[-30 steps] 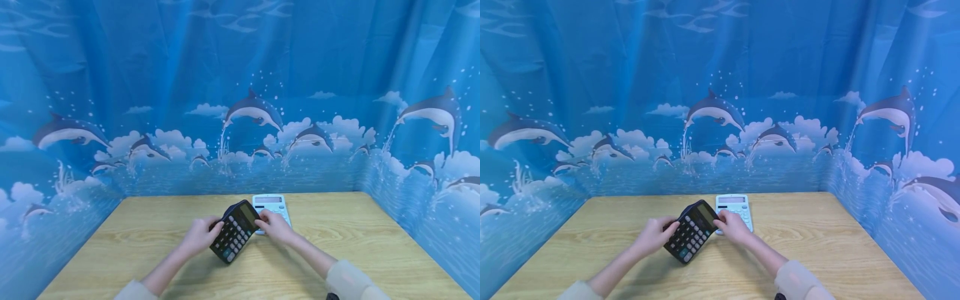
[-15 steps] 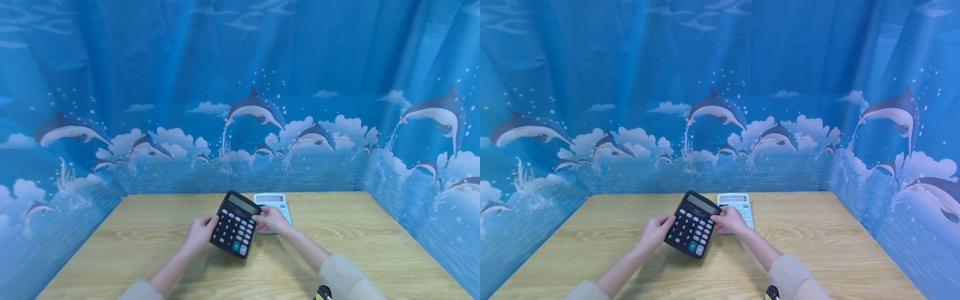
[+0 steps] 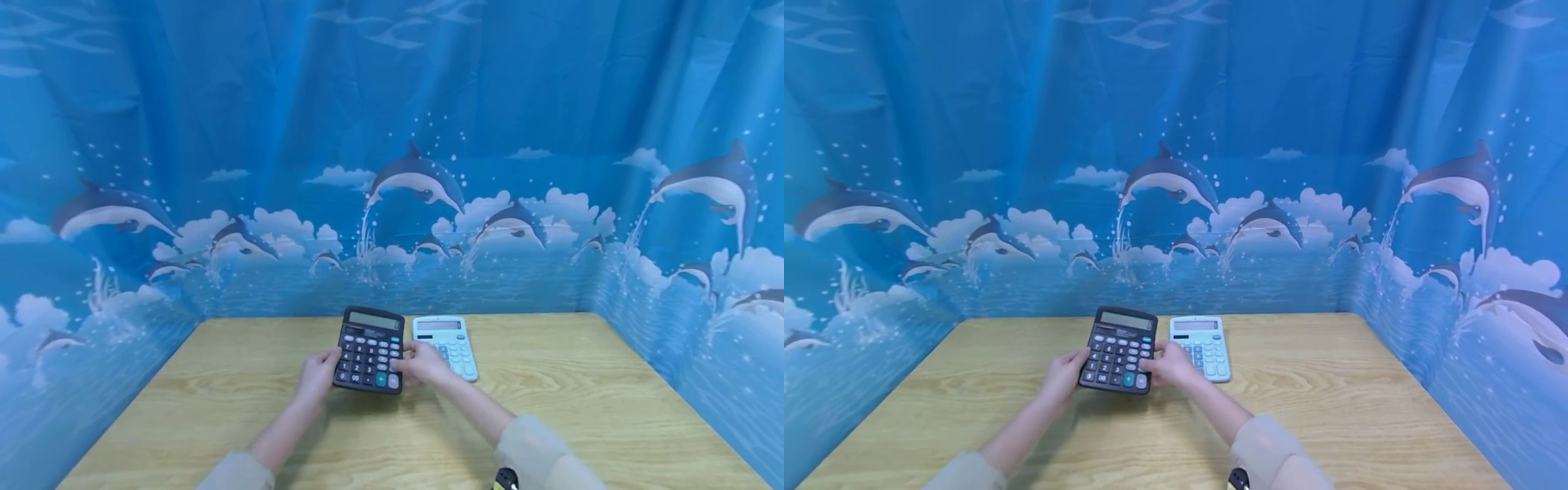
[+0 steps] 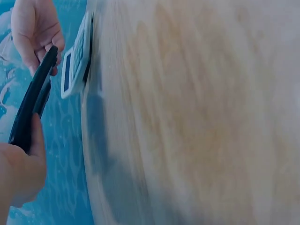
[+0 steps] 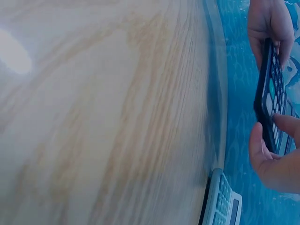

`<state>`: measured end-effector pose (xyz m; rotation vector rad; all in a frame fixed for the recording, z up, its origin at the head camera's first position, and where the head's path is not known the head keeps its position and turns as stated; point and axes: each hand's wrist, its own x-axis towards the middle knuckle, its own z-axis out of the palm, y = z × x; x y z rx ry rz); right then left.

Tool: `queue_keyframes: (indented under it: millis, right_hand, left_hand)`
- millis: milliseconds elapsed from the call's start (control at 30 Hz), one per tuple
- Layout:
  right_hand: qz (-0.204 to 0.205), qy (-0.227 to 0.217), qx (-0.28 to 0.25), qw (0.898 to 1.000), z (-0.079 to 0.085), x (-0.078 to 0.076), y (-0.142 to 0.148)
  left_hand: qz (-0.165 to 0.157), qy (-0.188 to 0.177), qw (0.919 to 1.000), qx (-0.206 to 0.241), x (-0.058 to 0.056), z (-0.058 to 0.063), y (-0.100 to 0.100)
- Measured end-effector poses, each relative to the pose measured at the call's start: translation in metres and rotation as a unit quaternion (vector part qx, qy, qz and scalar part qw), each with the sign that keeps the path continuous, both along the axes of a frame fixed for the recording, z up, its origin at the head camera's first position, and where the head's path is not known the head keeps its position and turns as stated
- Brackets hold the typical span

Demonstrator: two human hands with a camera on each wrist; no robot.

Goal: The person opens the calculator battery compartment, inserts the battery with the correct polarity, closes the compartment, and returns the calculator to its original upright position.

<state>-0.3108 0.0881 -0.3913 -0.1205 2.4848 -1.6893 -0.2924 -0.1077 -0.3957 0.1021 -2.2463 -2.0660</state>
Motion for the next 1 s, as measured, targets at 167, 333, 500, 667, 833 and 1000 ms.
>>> queue_keyframes:
  millis: [167, 333, 500, 667, 833, 1000]
  right_hand:
    - [-0.009, 0.011, 0.030, 0.999, -0.001, -0.004, -0.003]
    - [-0.019, 0.020, 0.065, 0.997, -0.001, -0.010, -0.005]
    - [-0.038, 0.048, 0.112, 0.992, -0.002, -0.018, -0.011]
    - [-0.062, 0.071, 0.160, 0.983, -0.003, -0.027, -0.017]
    - [-0.068, 0.073, 0.173, 0.980, -0.008, -0.033, -0.022]
    - [-0.081, 0.072, 0.183, 0.977, -0.014, -0.037, -0.025]
  left_hand:
    - [0.003, -0.016, 0.9996, -0.022, -0.010, -0.004, -0.001]
    - [0.043, -0.010, 0.9918, -0.120, -0.021, -0.004, 0.000]
    - [0.073, -0.001, 0.9737, -0.215, -0.033, 0.000, 0.002]
    - [0.072, 0.002, 0.9641, -0.256, -0.041, 0.001, 0.003]
    - [0.064, -0.012, 0.9608, -0.270, -0.043, -0.001, 0.003]
    - [0.070, -0.033, 0.9603, -0.268, -0.045, -0.004, 0.003]
